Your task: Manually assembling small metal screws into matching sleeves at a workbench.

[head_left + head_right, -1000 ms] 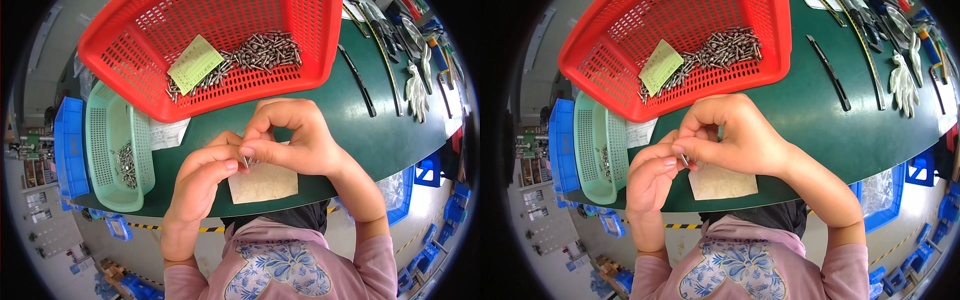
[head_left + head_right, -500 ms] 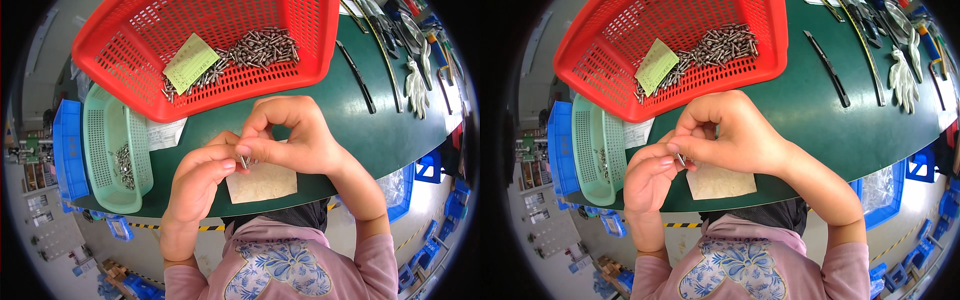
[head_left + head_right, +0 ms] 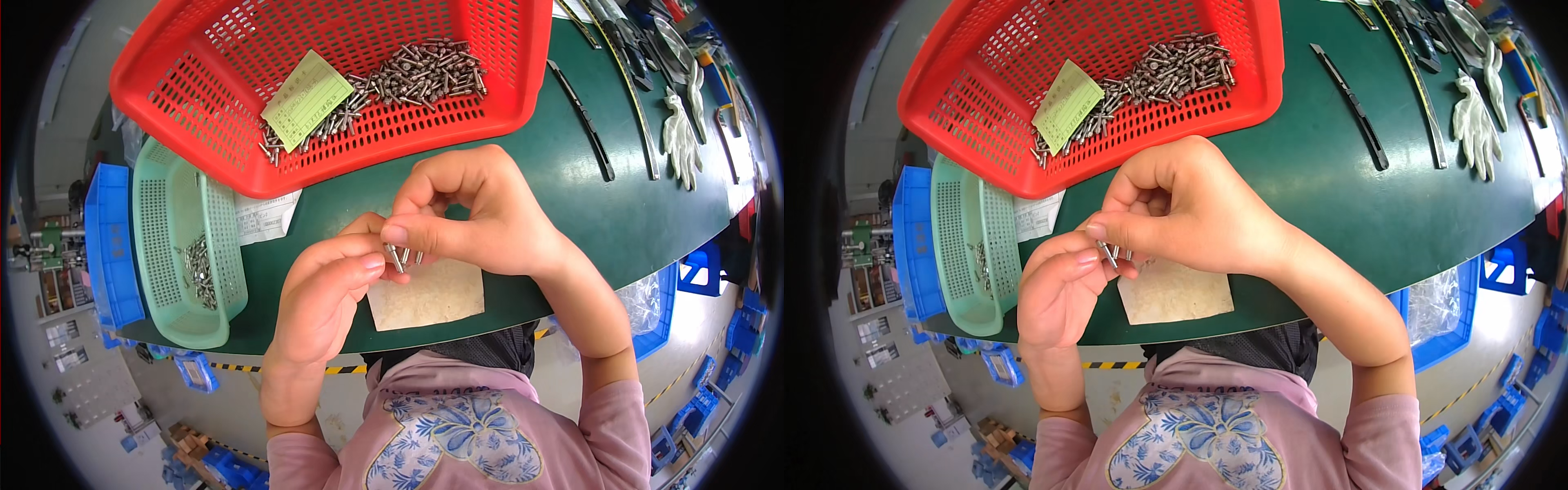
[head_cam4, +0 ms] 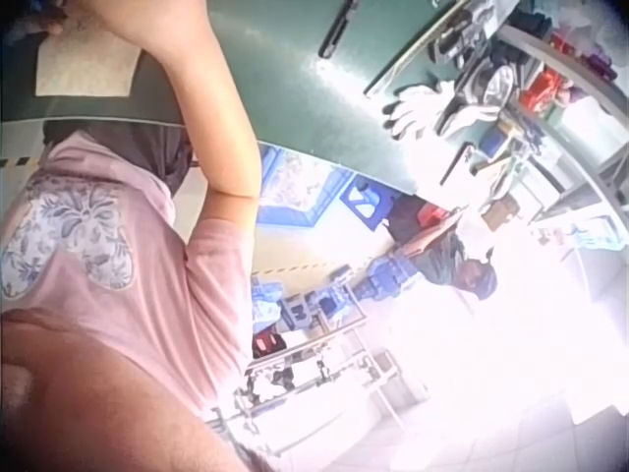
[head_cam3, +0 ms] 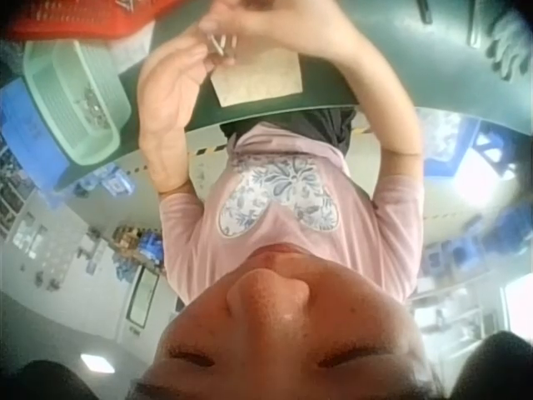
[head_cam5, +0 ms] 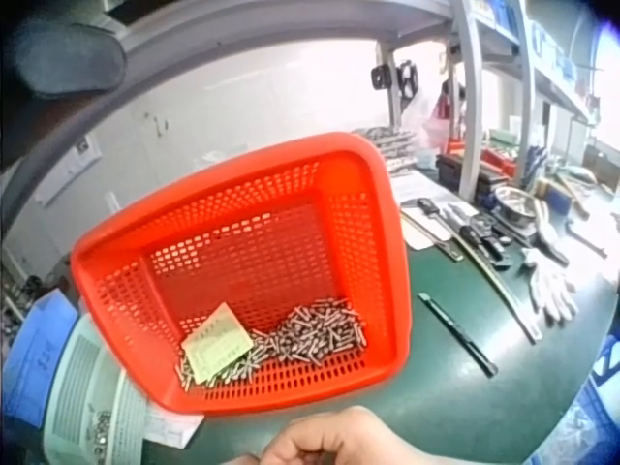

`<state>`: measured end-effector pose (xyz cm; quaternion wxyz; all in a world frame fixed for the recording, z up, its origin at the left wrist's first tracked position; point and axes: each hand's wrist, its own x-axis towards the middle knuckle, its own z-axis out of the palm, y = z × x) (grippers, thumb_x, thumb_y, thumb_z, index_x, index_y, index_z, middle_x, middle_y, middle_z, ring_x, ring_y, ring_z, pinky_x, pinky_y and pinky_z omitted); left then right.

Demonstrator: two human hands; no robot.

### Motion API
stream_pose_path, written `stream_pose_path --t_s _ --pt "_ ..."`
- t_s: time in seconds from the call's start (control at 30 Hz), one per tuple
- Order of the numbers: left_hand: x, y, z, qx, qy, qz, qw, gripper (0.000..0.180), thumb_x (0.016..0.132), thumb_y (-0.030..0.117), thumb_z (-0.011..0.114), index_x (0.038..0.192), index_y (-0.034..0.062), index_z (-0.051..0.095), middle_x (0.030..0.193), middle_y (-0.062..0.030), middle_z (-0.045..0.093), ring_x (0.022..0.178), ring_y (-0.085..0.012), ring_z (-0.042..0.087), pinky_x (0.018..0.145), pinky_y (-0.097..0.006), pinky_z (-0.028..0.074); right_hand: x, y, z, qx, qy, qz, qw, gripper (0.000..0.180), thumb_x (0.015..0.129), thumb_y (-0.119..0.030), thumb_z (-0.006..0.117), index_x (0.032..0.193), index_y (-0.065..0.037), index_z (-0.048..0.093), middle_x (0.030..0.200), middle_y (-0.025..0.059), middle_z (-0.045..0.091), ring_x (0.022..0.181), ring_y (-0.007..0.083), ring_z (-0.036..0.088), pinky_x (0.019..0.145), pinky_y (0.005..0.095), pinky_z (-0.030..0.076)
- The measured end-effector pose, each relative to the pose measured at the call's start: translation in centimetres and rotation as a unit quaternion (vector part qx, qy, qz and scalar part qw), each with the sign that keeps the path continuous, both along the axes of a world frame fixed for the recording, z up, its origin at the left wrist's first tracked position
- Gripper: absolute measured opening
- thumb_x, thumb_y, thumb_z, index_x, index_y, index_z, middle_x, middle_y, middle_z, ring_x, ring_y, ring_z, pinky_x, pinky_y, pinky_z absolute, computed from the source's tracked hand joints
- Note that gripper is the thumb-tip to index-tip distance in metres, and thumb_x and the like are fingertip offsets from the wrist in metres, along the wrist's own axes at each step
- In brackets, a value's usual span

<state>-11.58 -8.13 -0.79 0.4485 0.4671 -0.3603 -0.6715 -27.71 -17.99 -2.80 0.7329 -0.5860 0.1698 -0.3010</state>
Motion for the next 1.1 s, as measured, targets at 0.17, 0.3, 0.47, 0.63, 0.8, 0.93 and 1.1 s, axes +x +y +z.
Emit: stream_pose_path --t_s 0.17,0.3,0.47,0.63,0.8,0.93,1.1 --pt "-0.1 0.4 -0.7 -0.029 0.022 0.036 0.999 0.023 0.084 0.008 0.051 0.098 -0.0087 0.058 0.105 -0.0113 0.051 0.093 -0.0177 0.050 0.077 -0.031 0.041 0.6 -0.1 0.1 0.000 0.014 0.033 0.999 0.013 0.082 -0.004 0.065 0.075 0.005 0.060 0.068 0.0058 0.062 0.061 0.0091 0.062 0.054 0.0210 0.048" --pt "-1.1 0.3 -1.2 -0.091 -0.161 0.067 0.981 0.014 0.081 0.012 0.066 0.083 -0.0020 0.064 0.074 -0.0018 0.050 0.066 -0.0083 0.046 0.057 -0.025 0.039 0.2 0.4 -0.5 -0.046 0.060 -0.005 0.997 0.012 0.079 -0.006 0.067 0.080 0.004 0.061 0.076 0.0044 0.061 0.070 0.0097 0.058 0.064 0.0231 0.047" --pt "3.0 2.0 0.7 -0.208 -0.418 0.099 0.879 0.010 0.079 0.007 0.066 0.085 0.0004 0.069 0.084 -0.0038 0.058 0.079 -0.0131 0.055 0.071 -0.024 0.043 0.0 1.1 -1.2 -0.011 0.025 -0.027 0.999 0.017 0.084 -0.005 0.061 0.098 0.004 0.060 0.092 0.0062 0.061 0.076 0.0096 0.056 0.070 0.0235 0.046" --pt "12.2 8.3 2.7 -0.084 -0.682 0.261 0.678 0.009 0.077 0.002 0.066 0.079 -0.0049 0.062 0.075 -0.0091 0.053 0.069 -0.0190 0.052 0.061 -0.028 0.040 1.2 1.8 -2.0 -0.030 0.093 -0.053 0.994 0.015 0.085 -0.010 0.063 0.094 0.002 0.063 0.079 0.0007 0.061 0.069 0.0044 0.053 0.062 0.0202 0.044" --pt "14.9 9.9 2.2 0.008 -0.707 0.207 0.676 0.016 0.075 0.003 0.067 0.089 -0.0028 0.062 0.085 -0.0099 0.055 0.074 -0.0212 0.052 0.061 -0.029 0.040 1.7 1.5 -2.2 -0.157 0.088 -0.035 0.983 0.018 0.086 -0.016 0.061 0.079 0.001 0.061 0.066 0.0063 0.058 0.055 0.0153 0.054 0.052 0.0289 0.043" --pt "9.4 5.0 3.4 -0.153 -0.736 0.240 0.614 0.023 0.076 0.005 0.067 0.098 0.0000 0.063 0.094 -0.0103 0.057 0.086 -0.0225 0.054 0.076 -0.029 0.043 1.4 1.6 -2.7 -0.293 0.157 -0.060 0.941 0.021 0.088 -0.020 0.055 0.076 -0.003 0.057 0.060 0.0113 0.056 0.057 0.0328 0.054 0.051 0.0410 0.043" --pt "2.8 -5.7 0.2 -0.357 -0.678 0.094 0.636 0.025 0.070 0.010 0.071 0.094 0.0034 0.066 0.087 -0.0096 0.056 0.084 -0.0267 0.054 0.074 -0.037 0.043 2.3 2.5 -2.7 -0.394 0.228 -0.149 0.878 0.011 0.081 -0.013 0.059 0.090 -0.007 0.058 0.065 0.0114 0.059 0.057 0.0332 0.057 0.055 0.0422 0.046"
